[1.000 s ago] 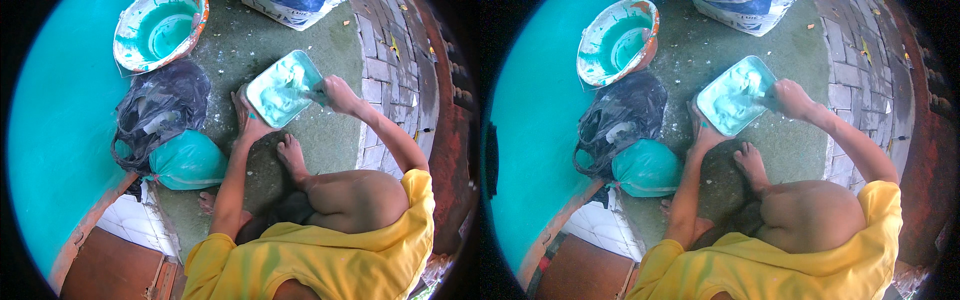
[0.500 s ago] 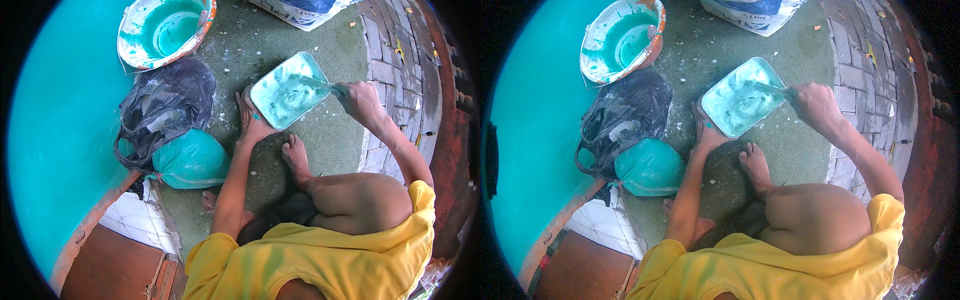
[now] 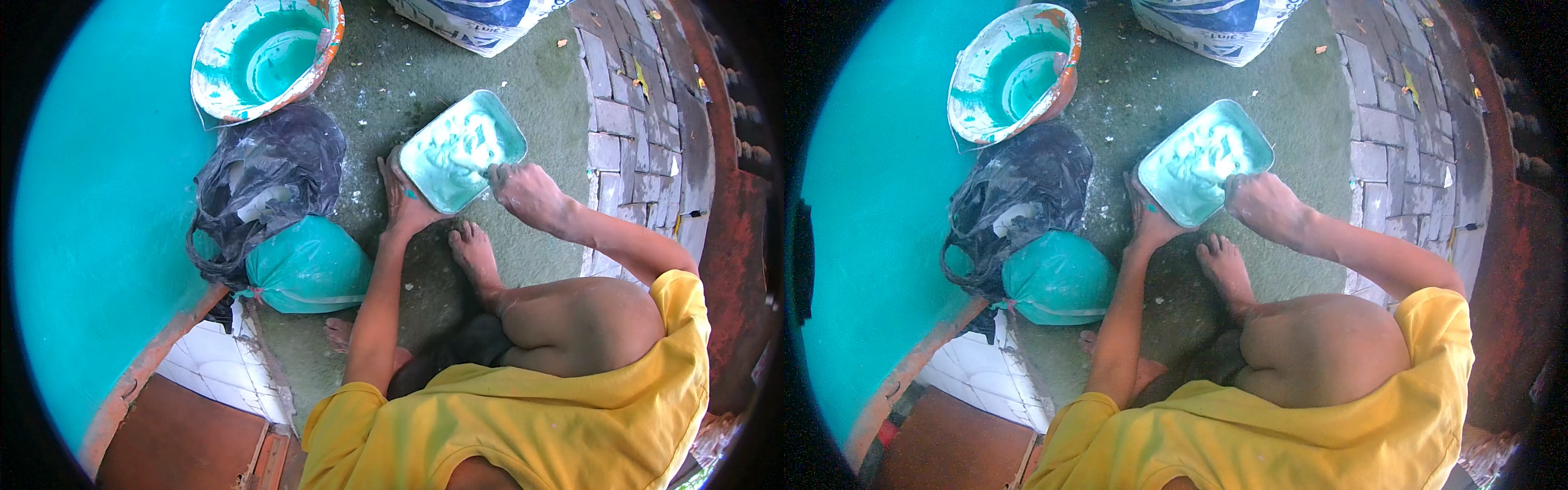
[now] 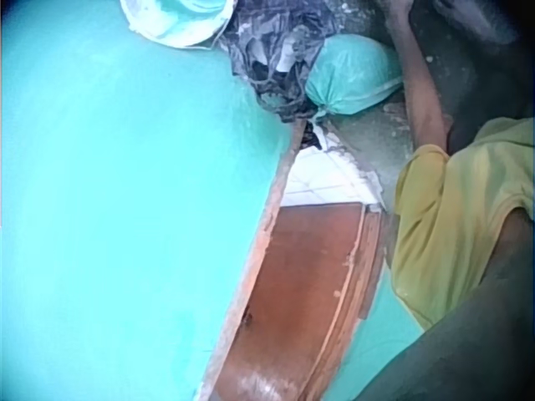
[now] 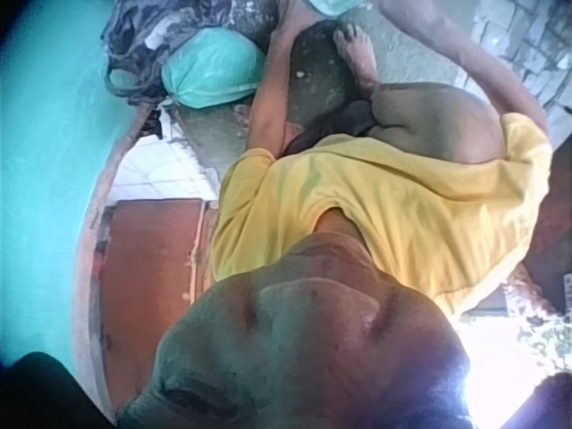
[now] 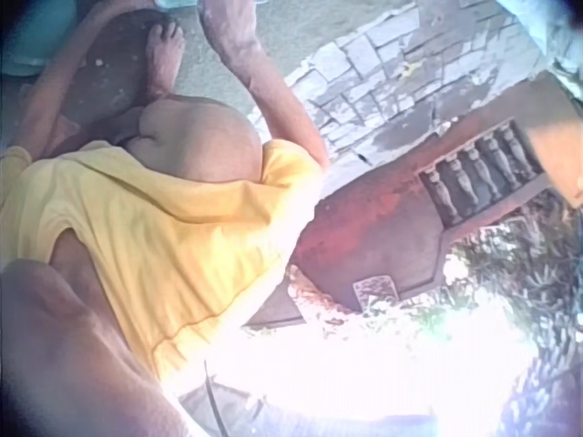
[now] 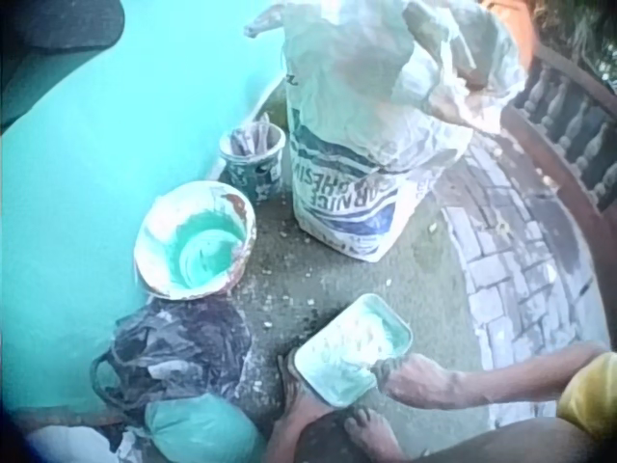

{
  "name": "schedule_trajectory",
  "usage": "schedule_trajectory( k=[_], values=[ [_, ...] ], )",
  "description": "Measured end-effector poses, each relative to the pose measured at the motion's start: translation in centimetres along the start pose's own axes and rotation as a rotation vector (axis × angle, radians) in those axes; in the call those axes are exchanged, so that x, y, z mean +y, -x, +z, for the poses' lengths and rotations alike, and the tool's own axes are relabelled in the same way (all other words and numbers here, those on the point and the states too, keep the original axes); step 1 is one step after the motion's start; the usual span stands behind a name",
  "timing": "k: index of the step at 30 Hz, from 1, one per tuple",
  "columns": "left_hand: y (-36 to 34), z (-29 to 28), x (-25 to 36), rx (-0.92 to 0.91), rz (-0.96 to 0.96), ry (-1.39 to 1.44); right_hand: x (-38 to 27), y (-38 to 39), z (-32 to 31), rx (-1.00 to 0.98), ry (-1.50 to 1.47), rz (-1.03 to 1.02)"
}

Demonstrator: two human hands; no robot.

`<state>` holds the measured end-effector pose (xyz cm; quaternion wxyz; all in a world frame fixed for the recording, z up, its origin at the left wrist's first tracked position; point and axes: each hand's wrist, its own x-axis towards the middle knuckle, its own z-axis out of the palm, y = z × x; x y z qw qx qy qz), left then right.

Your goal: The person sits on the floor and mixes a light green substance in a rectangular container using a trowel. They then pour water from a white bucket into a larger paint bucket and continue mixing the substance in the rectangular container.

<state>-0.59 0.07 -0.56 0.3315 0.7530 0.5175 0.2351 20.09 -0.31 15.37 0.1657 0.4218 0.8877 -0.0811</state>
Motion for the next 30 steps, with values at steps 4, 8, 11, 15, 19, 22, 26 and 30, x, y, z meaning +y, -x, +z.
schedule_trajectory(
  k=[4,8,11,15,19,22,26,30],
  values=[
    [-0.1,0.0,0.0,-0.003,0.023,-0.006,1.0,1.8,-1.4,0.058,-0.109,0.075],
    [0.3,-0.2,0.0,-0.002,0.023,0.030,3.4,2.8,-2.6,0.106,-0.277,0.185],
    [0.5,-0.2,0.3,0.014,0.002,0.045,3.5,2.2,-2.9,0.187,-0.333,0.220],
    [0.1,0.0,0.4,0.017,0.009,0.079,3.0,-0.8,-0.4,0.153,-0.188,0.260],
    [0.1,-0.1,0.3,0.008,0.023,0.022,2.1,-0.9,0.5,0.097,-0.096,0.050],
    [0.3,-0.2,0.1,-0.004,0.008,0.021,1.9,-0.1,-0.1,0.075,0.006,-0.071],
    [0.0,-0.4,0.2,-0.031,0.034,-0.037,3.9,0.7,-2.0,0.010,0.038,-0.117],
    [0.2,-0.6,0.4,-0.036,-0.008,-0.013,6.5,0.7,-4.7,0.084,-0.068,-0.056]
  ],
)
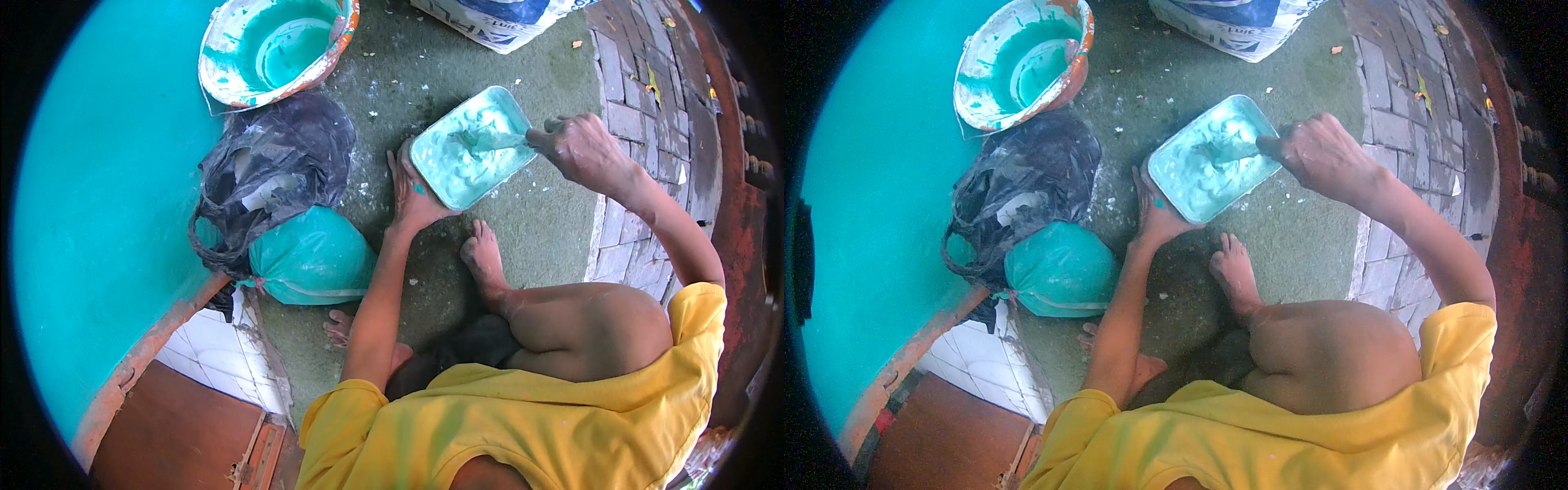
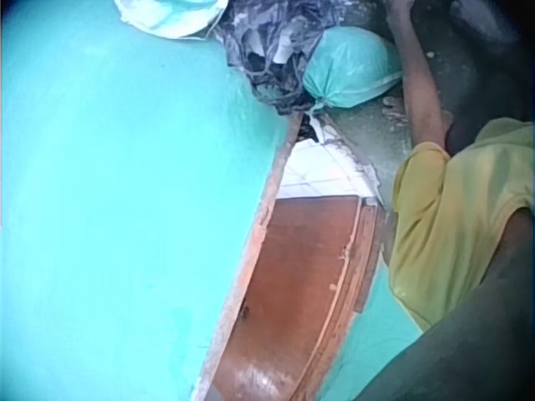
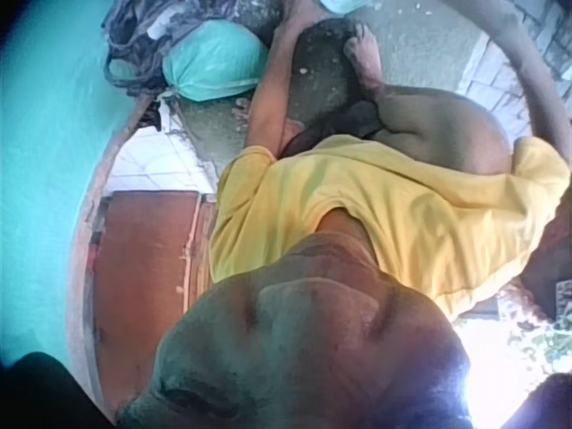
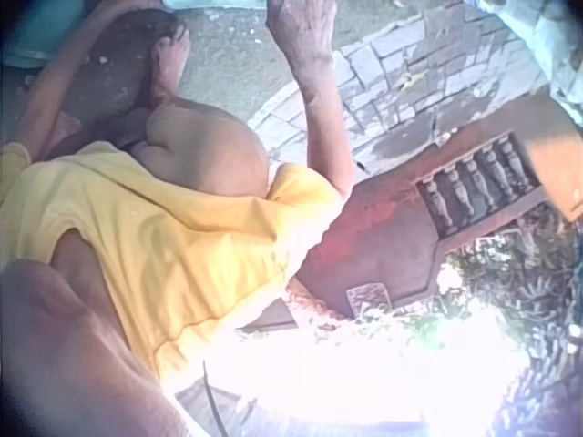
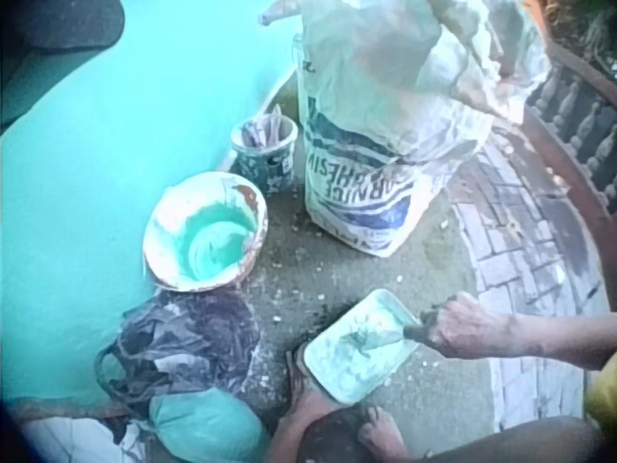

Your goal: The person sits on the floor and mixes a light green substance in a rectangular container using a trowel. They then pour water from a white bucket into a larger paint bucket and continue mixing the substance in the rectangular container.

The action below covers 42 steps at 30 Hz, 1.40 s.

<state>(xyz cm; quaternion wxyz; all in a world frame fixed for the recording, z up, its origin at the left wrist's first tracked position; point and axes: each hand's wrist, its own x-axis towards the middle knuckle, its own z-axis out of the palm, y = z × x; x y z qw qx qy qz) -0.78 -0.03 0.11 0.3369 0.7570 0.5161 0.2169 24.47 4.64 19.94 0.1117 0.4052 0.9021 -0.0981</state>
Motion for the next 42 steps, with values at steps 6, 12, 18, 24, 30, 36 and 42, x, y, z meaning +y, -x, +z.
schedule_trajectory(
  k=[6,12,18,24,30,36,42],
  values=[
    [-0.2,0.4,-0.1,0.008,0.023,-0.010,-2.2,0.1,0.3,0.013,-0.238,0.091],
    [0.2,0.8,-0.9,-0.006,0.026,-0.028,0.0,-4.1,5.5,-0.066,-0.598,0.215],
    [-0.2,0.1,0.1,0.064,0.065,0.043,2.9,-3.5,7.4,0.011,-0.443,0.411],
    [0.1,-0.2,-0.1,0.053,0.053,0.053,1.9,-1.6,4.4,-0.005,-0.255,0.492],
    [-0.1,0.1,0.0,0.054,0.068,0.010,-0.4,0.9,2.2,0.048,-0.163,0.399],
    [-0.1,0.5,0.4,0.037,0.019,0.064,-4.2,-0.4,3.3,0.064,-0.080,0.298],
    [0.2,0.7,-0.4,0.048,0.060,0.057,-6.4,-0.7,5.2,-0.066,0.042,-0.001]
  ],
)
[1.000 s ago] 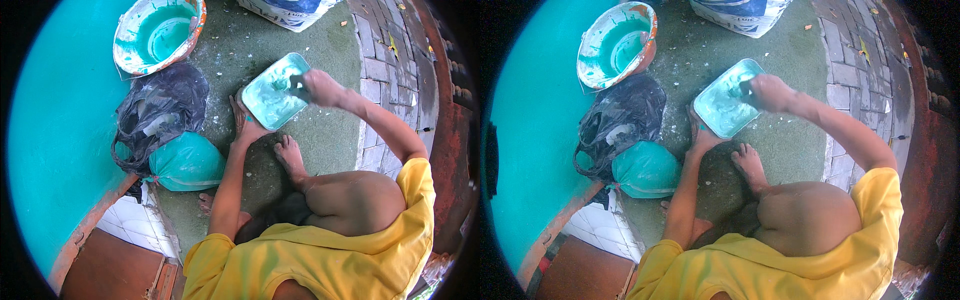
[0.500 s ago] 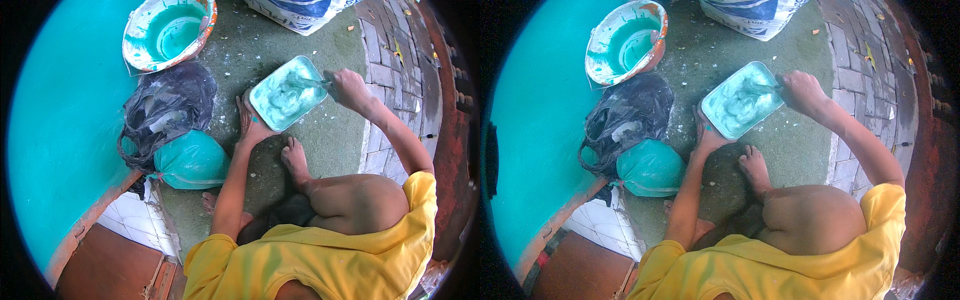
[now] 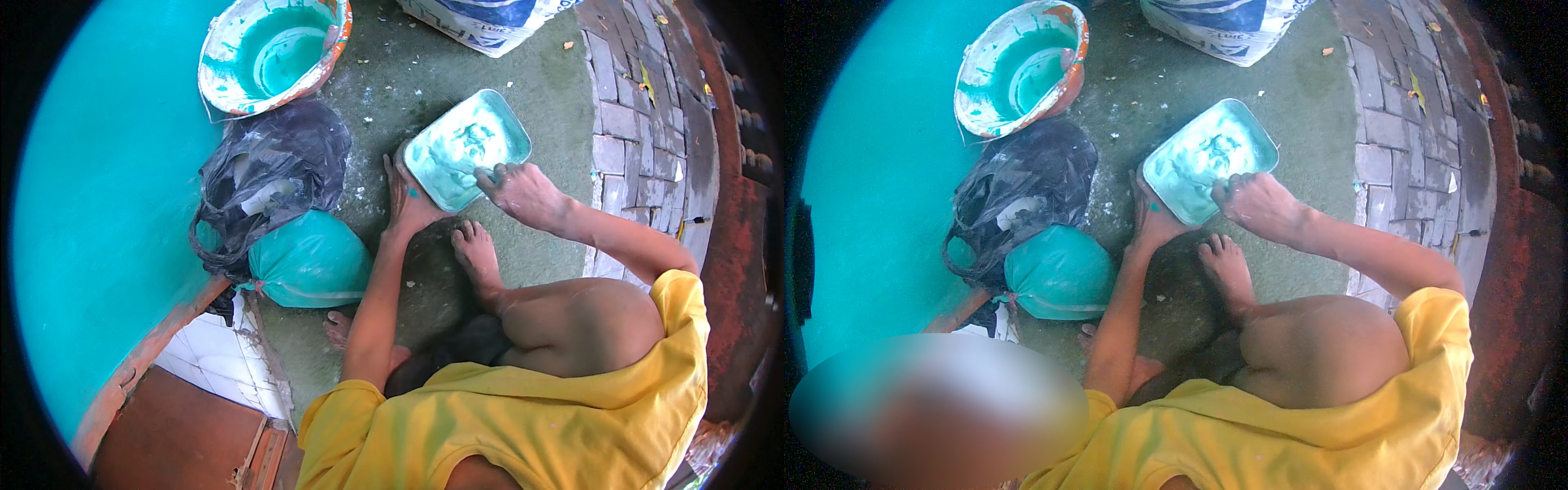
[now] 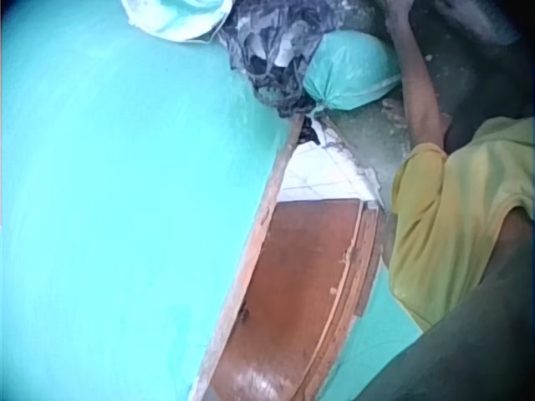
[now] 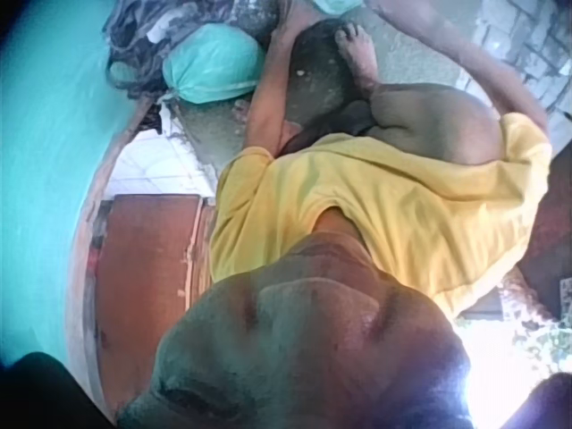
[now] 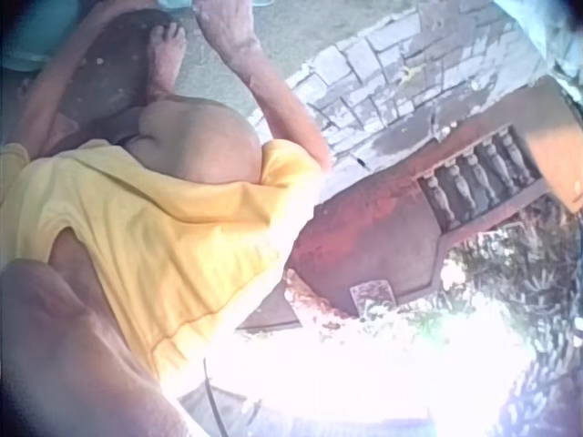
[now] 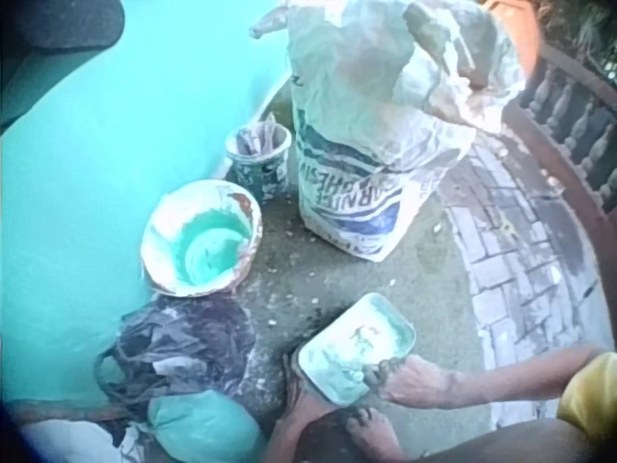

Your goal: The person sits on the floor and mixes a light green substance in a rectangular container using a trowel. They then pour water from a white bucket into a larger paint bucket and continue mixing the substance in the rectangular container.

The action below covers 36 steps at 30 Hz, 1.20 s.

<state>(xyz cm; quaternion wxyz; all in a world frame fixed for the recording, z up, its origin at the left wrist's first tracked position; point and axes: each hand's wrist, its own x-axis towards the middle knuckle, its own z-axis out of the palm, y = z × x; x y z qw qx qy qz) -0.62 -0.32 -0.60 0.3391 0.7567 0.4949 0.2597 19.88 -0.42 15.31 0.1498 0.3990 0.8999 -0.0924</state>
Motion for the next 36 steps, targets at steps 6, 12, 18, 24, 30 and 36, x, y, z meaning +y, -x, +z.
schedule_trajectory(
  k=[6,12,18,24,30,36],
  values=[
    [-0.4,-1.1,0.7,-0.002,0.009,-0.020,3.9,1.1,-4.1,-0.091,-0.049,0.006],
    [-0.6,-0.1,0.7,-0.056,-0.028,0.021,3.7,0.5,-1.3,0.032,-0.334,0.143],
    [0.0,-0.2,0.5,-0.056,-0.059,-0.039,3.9,0.3,-3.6,0.060,-0.439,0.256],
    [-0.1,0.3,0.6,-0.009,-0.072,0.004,3.5,-3.1,-0.4,0.109,-0.262,0.301],
    [-0.3,0.0,0.6,-0.003,-0.082,0.068,3.4,-2.6,0.2,0.000,-0.192,0.159],
    [-0.2,0.3,0.1,0.007,-0.036,-0.044,3.7,-0.8,-4.8,-0.027,-0.229,0.192]
  ],
)
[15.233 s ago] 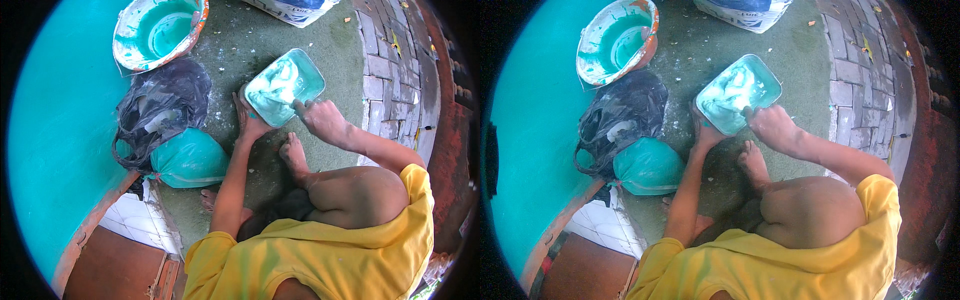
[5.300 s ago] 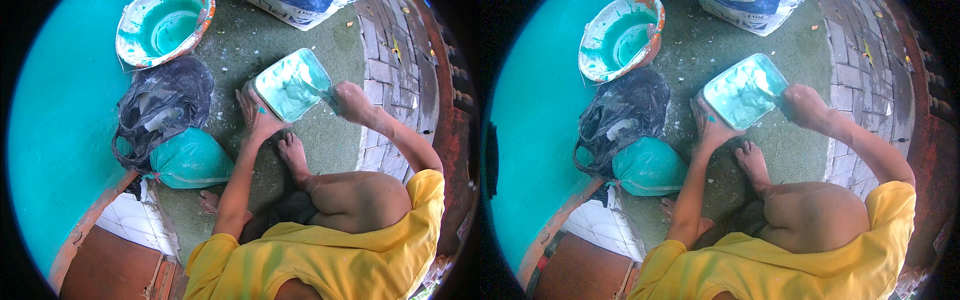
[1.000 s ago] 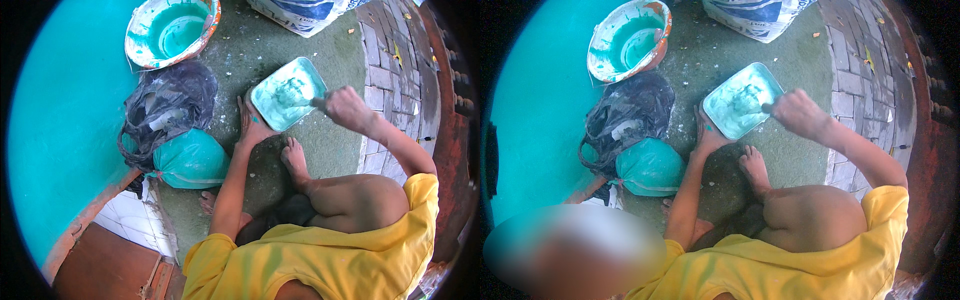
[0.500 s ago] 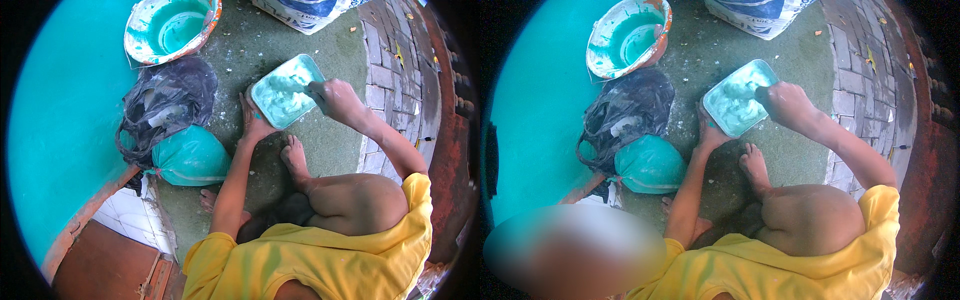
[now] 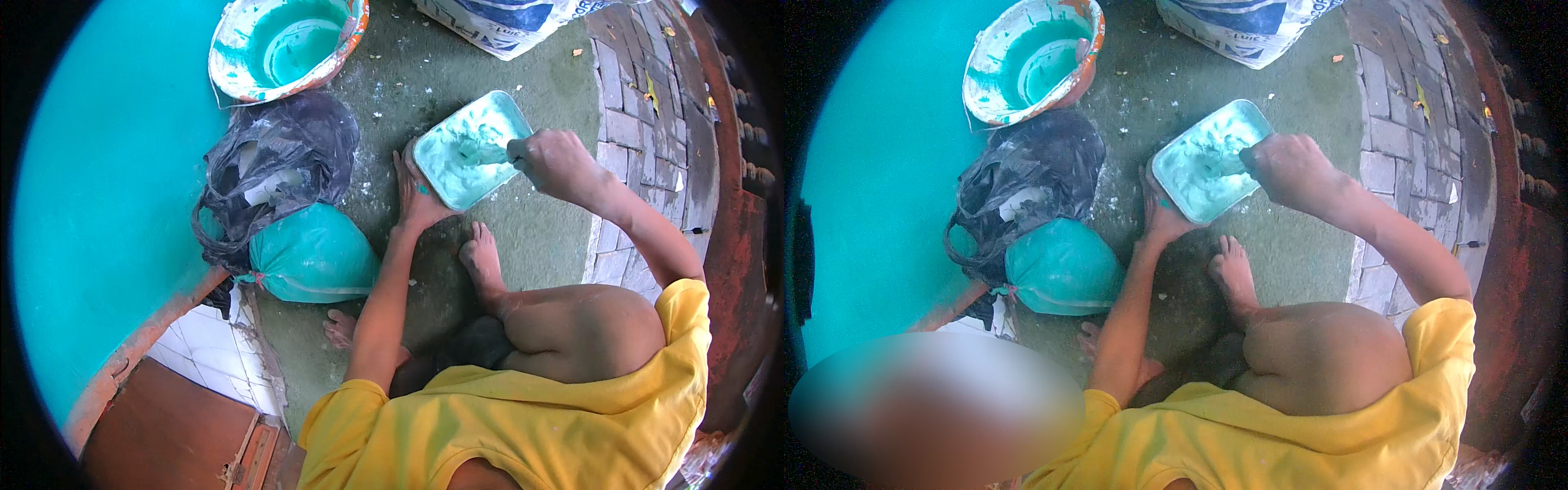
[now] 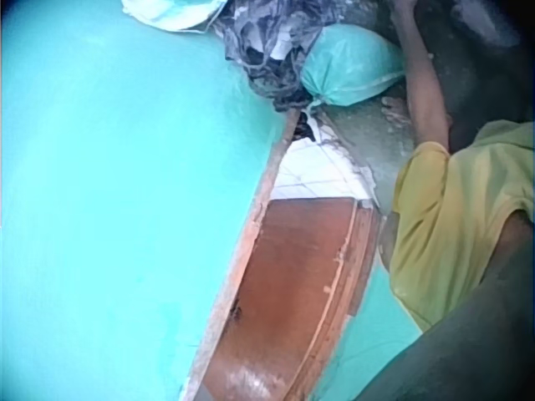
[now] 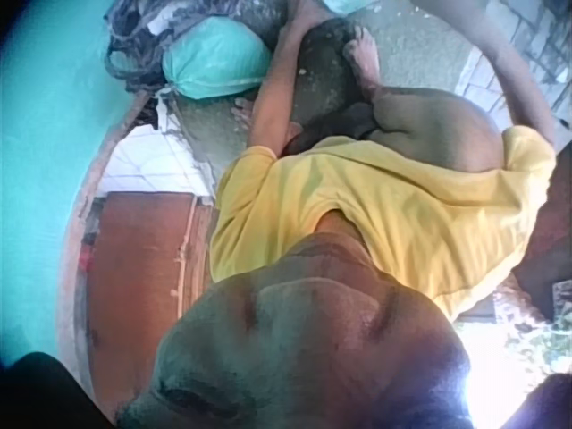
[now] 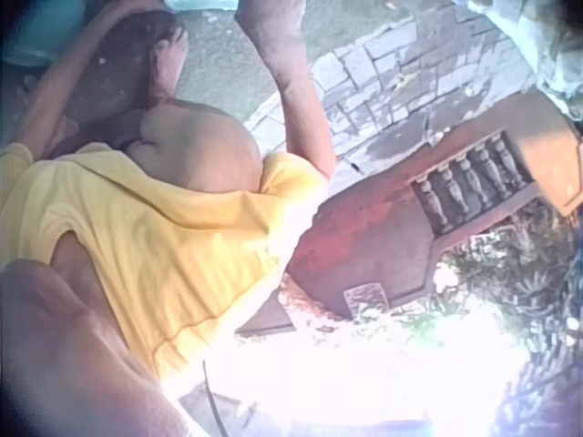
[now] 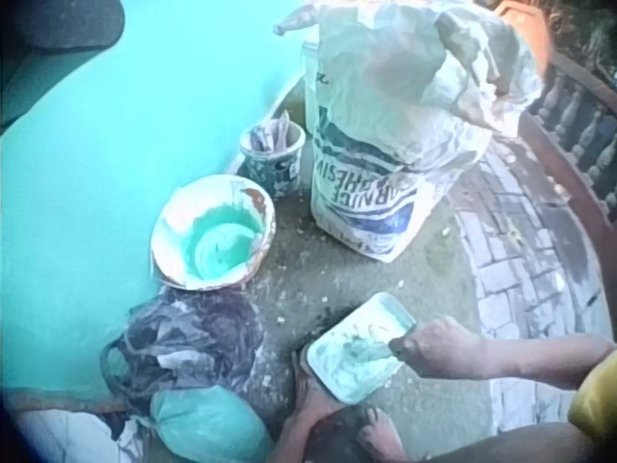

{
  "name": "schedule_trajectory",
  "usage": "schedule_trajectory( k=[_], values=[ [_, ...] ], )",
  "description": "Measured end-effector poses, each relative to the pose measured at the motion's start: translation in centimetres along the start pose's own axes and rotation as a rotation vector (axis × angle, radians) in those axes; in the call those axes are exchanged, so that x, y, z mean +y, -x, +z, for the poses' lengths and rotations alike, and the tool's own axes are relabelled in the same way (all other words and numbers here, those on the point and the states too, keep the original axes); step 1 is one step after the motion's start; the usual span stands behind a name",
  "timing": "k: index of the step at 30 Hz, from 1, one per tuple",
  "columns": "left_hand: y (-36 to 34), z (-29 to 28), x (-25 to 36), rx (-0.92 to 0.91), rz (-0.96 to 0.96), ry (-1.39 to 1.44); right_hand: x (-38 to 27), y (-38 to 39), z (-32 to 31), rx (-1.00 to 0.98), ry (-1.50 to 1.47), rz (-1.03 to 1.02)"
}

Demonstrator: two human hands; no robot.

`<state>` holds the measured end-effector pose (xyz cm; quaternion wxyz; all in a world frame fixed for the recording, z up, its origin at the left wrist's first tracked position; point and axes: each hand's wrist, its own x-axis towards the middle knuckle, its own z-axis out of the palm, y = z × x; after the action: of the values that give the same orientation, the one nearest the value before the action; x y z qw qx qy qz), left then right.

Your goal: The person sits on the floor and mixes a light green substance in a rectangular container using a trowel. They then pour water from a white bucket into a larger paint bucket and continue mixing the substance in the rectangular container.

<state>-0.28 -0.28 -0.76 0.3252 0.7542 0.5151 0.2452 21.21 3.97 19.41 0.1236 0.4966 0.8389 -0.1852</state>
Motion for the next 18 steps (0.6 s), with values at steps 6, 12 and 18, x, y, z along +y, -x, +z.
schedule_trajectory(
  k=[6,12,18],
  values=[
    [0.2,0.4,-0.2,-0.077,-0.089,0.013,-2.7,-1.2,1.3,0.063,-0.025,0.003],
    [-0.1,0.1,-0.3,-0.069,-0.037,-0.025,-1.5,-0.9,4.7,0.024,0.061,-0.053],
    [0.2,-0.1,-0.3,-0.077,-0.020,-0.107,1.1,0.7,-0.9,0.024,0.054,0.041]
  ],
)
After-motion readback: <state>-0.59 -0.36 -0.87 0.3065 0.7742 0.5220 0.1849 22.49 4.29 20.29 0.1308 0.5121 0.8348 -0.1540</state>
